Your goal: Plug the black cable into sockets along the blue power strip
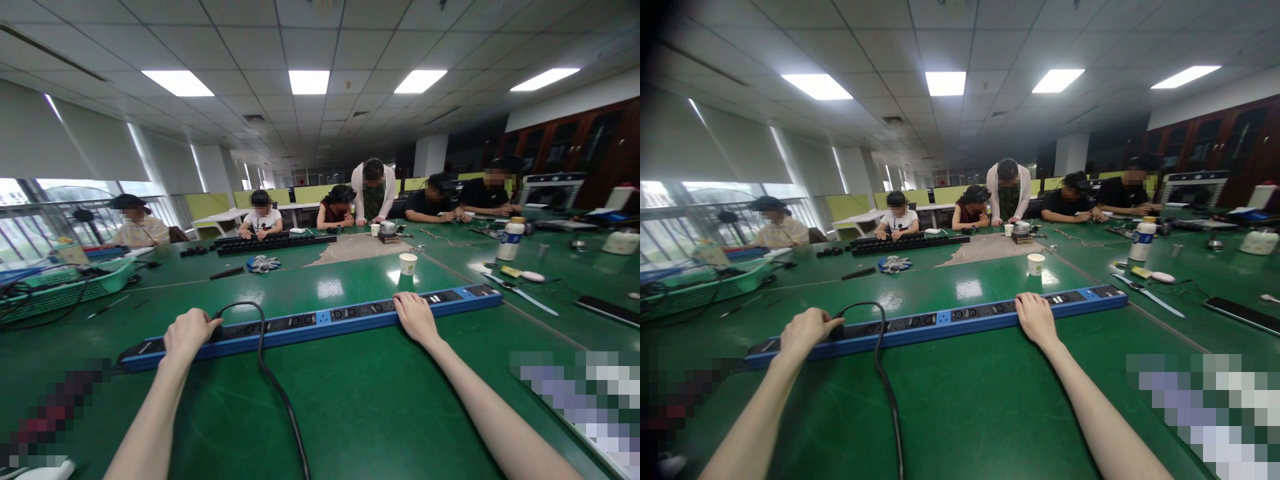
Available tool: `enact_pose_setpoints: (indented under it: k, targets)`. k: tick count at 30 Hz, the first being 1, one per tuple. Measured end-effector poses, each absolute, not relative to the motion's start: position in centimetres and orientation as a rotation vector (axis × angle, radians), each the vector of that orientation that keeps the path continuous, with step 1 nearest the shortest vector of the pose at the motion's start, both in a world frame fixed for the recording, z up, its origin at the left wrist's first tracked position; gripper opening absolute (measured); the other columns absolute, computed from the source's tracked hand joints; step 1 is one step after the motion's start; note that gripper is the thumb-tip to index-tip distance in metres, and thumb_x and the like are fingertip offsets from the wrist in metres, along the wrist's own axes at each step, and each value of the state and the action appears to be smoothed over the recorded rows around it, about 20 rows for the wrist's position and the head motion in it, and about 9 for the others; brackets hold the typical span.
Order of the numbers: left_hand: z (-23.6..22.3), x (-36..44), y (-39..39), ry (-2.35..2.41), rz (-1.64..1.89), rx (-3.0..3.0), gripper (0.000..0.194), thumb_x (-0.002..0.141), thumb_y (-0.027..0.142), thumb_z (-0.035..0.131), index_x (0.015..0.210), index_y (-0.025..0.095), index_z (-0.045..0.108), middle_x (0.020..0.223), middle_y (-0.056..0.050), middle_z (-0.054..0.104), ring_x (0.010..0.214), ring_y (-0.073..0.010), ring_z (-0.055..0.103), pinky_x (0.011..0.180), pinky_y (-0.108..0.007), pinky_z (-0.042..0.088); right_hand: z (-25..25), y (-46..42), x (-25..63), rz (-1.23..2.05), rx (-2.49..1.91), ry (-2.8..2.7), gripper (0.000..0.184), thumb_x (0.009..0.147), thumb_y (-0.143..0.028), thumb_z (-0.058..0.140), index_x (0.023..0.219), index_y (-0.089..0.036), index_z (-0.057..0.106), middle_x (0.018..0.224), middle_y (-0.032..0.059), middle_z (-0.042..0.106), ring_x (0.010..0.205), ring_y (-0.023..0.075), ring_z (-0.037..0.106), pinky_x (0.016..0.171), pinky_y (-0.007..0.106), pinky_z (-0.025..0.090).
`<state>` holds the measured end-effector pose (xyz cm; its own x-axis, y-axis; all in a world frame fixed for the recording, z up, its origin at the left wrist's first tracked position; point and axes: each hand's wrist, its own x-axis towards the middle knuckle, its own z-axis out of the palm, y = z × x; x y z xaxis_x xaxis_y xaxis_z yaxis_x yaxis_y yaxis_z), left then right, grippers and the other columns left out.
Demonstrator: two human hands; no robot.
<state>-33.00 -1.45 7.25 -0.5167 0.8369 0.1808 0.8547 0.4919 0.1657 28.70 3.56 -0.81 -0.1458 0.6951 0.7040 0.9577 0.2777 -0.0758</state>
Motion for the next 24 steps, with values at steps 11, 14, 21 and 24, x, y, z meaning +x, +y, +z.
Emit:
enact_pose_setpoints:
  k: [11, 14, 21, 24]
  targets:
    - [5.4, -33.1, -1.1, -2.590, -0.322, -1.517, 0.059, 0.082, 0.072, 0.057, 0.100, 0.020, 0.077, 0.100, -0.021, 0.075, 0.095, -0.0411, 0.070, 0.078, -0.043, 0.052, -0.7, 3.4, 28.4, -0.521, -1.486, -1.906, 0.037, 0.107, -0.035, 0.032, 0.116, -0.025, 0.067, 0.117, 0.0079, 0.071, 0.112, 0.0239, 0.058, 0.096, 0.037, 0.037]
    - [5.3, -34.1, -1.1, -2.626, -0.367, -1.539, 0.060, 0.079, 0.076, 0.058, 0.102, 0.024, 0.078, 0.100, -0.018, 0.075, 0.097, -0.0405, 0.070, 0.078, -0.044, 0.052, -0.8, 3.4, 28.5, -0.505, -1.486, -1.897, 0.037, 0.107, -0.035, 0.032, 0.115, -0.025, 0.067, 0.116, 0.0074, 0.071, 0.112, 0.0237, 0.057, 0.096, 0.036, 0.037]
    - [5.1, -32.8, -1.5, -2.657, -0.442, -1.455, 0.065, 0.082, 0.076, 0.052, 0.113, 0.023, 0.076, 0.105, -0.019, 0.072, 0.098, -0.0427, 0.067, 0.078, -0.047, 0.051, -0.5, 3.3, 28.6, -0.486, -1.494, -1.890, 0.037, 0.107, -0.035, 0.031, 0.115, -0.026, 0.066, 0.117, 0.0069, 0.071, 0.112, 0.0231, 0.057, 0.098, 0.036, 0.036]
    - [7.1, -31.2, -2.1, -2.604, -0.504, -1.407, 0.065, 0.088, 0.074, 0.045, 0.118, 0.024, 0.073, 0.109, -0.019, 0.071, 0.099, -0.0416, 0.065, 0.080, -0.049, 0.050, -0.5, 3.2, 28.5, -0.490, -1.504, -1.889, 0.037, 0.107, -0.034, 0.031, 0.115, -0.026, 0.066, 0.116, 0.0074, 0.071, 0.112, 0.0233, 0.057, 0.097, 0.037, 0.037]
